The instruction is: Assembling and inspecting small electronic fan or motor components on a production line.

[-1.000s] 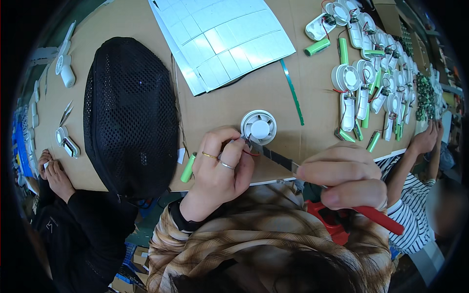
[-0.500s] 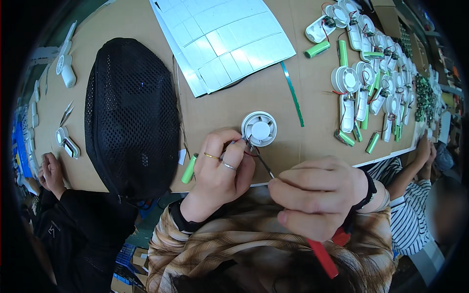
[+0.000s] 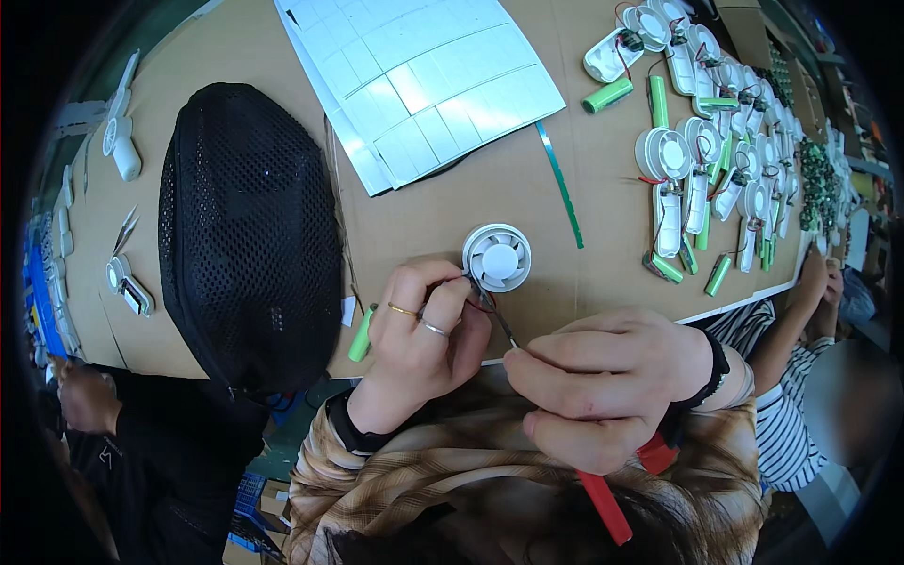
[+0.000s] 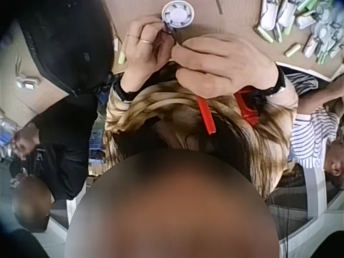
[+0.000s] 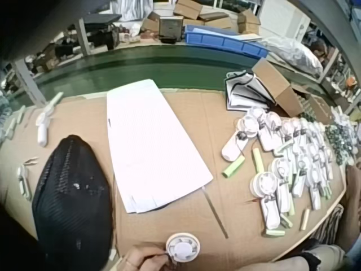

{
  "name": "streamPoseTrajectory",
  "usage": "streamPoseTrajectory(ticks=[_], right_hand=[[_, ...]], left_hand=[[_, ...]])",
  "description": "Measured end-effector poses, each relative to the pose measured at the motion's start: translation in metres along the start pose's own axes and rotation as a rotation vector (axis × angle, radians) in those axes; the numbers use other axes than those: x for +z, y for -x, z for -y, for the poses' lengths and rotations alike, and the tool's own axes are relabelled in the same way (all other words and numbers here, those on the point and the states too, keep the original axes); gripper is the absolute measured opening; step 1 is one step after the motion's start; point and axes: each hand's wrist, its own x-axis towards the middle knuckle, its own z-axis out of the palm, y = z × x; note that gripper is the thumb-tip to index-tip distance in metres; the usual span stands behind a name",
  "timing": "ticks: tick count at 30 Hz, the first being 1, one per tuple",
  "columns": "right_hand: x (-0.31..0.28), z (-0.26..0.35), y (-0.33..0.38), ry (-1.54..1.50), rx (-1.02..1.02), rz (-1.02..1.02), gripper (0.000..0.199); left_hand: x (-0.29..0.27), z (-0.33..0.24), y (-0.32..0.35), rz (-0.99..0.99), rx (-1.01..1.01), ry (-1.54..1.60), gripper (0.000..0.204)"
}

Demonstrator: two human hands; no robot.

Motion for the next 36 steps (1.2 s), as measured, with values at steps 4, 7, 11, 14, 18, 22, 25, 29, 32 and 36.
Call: streamPoseTrajectory(ticks=[4,7,11,14,18,22,25,29,32,36], right_hand=[[-0.004,-0.006,0.004,-0.038,0.003,0.001,0.029],[-0.014,-0.010,0.010,-0.075,0.053,0.035,0.026],[-0.021,-0.011,0.019,-0.184,0.215,0.047,0.022],[-0.018,-0.010,0.024,-0.242,0.296,-0.005,0.021],[-0.013,-0.007,0.023,-0.252,0.315,-0.082,0.027],[-0.011,0.000,0.019,-0.210,0.316,-0.094,0.036],[-0.005,0.004,0.009,-0.158,0.345,-0.163,0.040],[-0.005,0.006,-0.011,-0.187,0.399,-0.187,0.037],[-0.005,0.005,-0.014,-0.158,0.416,-0.146,0.035],[-0.008,0.001,-0.014,-0.104,0.372,-0.116,0.034]], left_hand=[[0.001,0.001,0.001,-0.015,-0.017,0.014,0.024],[0.002,0.001,0.002,-0.023,-0.039,0.042,0.022],[0.001,0.000,0.001,-0.013,-0.030,-0.010,0.020],[0.002,-0.001,0.000,-0.020,-0.022,-0.032,0.018],[0.001,-0.002,0.001,-0.012,-0.012,-0.049,0.018],[0.000,-0.004,-0.001,0.014,-0.034,-0.035,0.019],[-0.002,-0.006,-0.005,0.026,-0.007,-0.054,0.020],[-0.008,-0.008,-0.001,0.034,-0.029,-0.039,0.025],[-0.017,-0.008,-0.002,0.094,0.039,-0.075,0.028],[-0.035,-0.010,-0.007,0.276,0.210,-0.213,0.029]])
